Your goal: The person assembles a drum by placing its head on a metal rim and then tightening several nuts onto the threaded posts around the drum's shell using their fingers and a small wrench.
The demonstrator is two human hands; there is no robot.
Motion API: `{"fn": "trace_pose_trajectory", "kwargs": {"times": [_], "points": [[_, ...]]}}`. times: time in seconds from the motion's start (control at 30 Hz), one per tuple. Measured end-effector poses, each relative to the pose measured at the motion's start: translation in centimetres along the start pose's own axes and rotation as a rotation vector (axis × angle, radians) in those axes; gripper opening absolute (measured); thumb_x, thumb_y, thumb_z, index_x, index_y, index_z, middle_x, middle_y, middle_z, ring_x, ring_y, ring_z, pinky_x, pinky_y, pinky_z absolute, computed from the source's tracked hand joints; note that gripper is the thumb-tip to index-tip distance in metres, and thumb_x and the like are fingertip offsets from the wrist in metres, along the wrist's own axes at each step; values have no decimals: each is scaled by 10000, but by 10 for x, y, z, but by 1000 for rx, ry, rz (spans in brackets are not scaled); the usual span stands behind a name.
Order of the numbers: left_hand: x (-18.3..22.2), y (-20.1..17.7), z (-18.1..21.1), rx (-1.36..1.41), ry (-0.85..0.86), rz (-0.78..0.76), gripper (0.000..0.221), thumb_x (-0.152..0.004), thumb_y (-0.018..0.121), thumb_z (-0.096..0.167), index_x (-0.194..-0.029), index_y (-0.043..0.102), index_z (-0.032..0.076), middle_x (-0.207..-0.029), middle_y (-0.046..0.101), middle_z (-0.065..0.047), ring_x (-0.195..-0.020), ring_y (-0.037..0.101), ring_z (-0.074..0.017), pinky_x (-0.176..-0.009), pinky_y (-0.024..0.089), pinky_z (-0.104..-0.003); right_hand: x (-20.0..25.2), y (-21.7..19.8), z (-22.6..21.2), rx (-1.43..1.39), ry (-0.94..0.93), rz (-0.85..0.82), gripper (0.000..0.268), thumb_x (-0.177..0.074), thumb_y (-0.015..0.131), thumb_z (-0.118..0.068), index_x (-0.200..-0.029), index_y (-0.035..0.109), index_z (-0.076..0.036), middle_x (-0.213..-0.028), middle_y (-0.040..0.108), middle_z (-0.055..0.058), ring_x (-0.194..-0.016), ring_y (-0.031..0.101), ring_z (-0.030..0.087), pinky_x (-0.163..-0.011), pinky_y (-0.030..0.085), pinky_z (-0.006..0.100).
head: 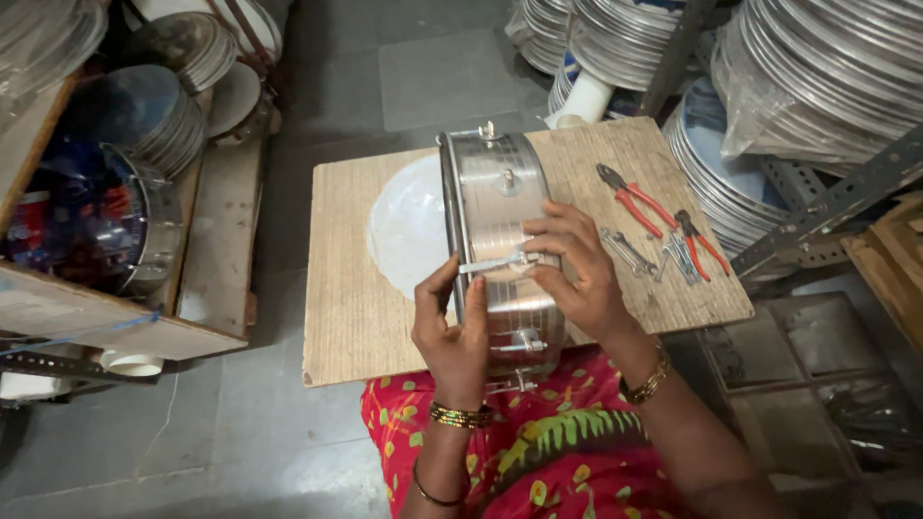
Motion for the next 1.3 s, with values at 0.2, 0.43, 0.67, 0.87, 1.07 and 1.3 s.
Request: {"fn": "trace_pose_trajectory", "kwargs": {"times": [0.2,0.43,0.67,0.87,1.07,1.3], "points": [[-5,1,1,37,-3,4,323,-992,698,25,-1292,606,-48,-1236,680,-160,-1151,686,-216,-1036,561,-346,-6,-2,5,11,28,-15,141,-920,691,-25,-1059,697,-45,-1271,688,101,-1413,506,335,-1190,421,466],[-4,2,8,50,-7,-28,322,-1010,689,14,-1307,588,-60,-1283,673,-166,-1201,677,-213,-1074,554,-351,1,1,6,29,22,27,83,-996,680,-118,-1040,691,-48,-1242,701,92,-1400,527,342,-1182,436,456],[-5,4,11,39,-8,-37,336,-1011,692,24,-1315,578,-61,-1293,665,-168,-1216,672,-218,-1084,554,-357,-1,-3,7,2,-25,26,108,-999,664,-123,-1071,682,-46,-1256,689,107,-1405,514,350,-1197,412,476],[-4,7,12,23,-18,-42,329,-1011,692,28,-1312,590,-56,-1277,672,-161,-1198,682,-213,-1066,562,-350,1,-4,3,0,20,45,123,-1025,659,-161,-1076,680,-50,-1243,695,106,-1405,526,343,-1174,441,457],[-3,8,8,39,-2,-30,322,-1002,695,20,-1301,598,-53,-1246,679,-154,-1166,688,-199,-1037,566,-337,1,-4,4,12,33,63,153,-1037,655,-196,-1071,677,-49,-1213,708,103,-1384,541,339,-1142,463,442],[-1,10,5,70,-1,-37,310,-1005,681,36,-1294,603,-44,-1233,690,-144,-1136,691,-177,-1007,571,-323,4,-7,3,-2,10,71,164,-1004,687,-192,-1074,679,-44,-1224,698,117,-1393,516,346,-1161,428,470]]}}
Point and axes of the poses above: each hand's wrist, its own x-axis away from the middle knuckle, its own y-axis out of the palm, z = x × y, the point moved 3 cm from there along -x, towards the middle knuckle
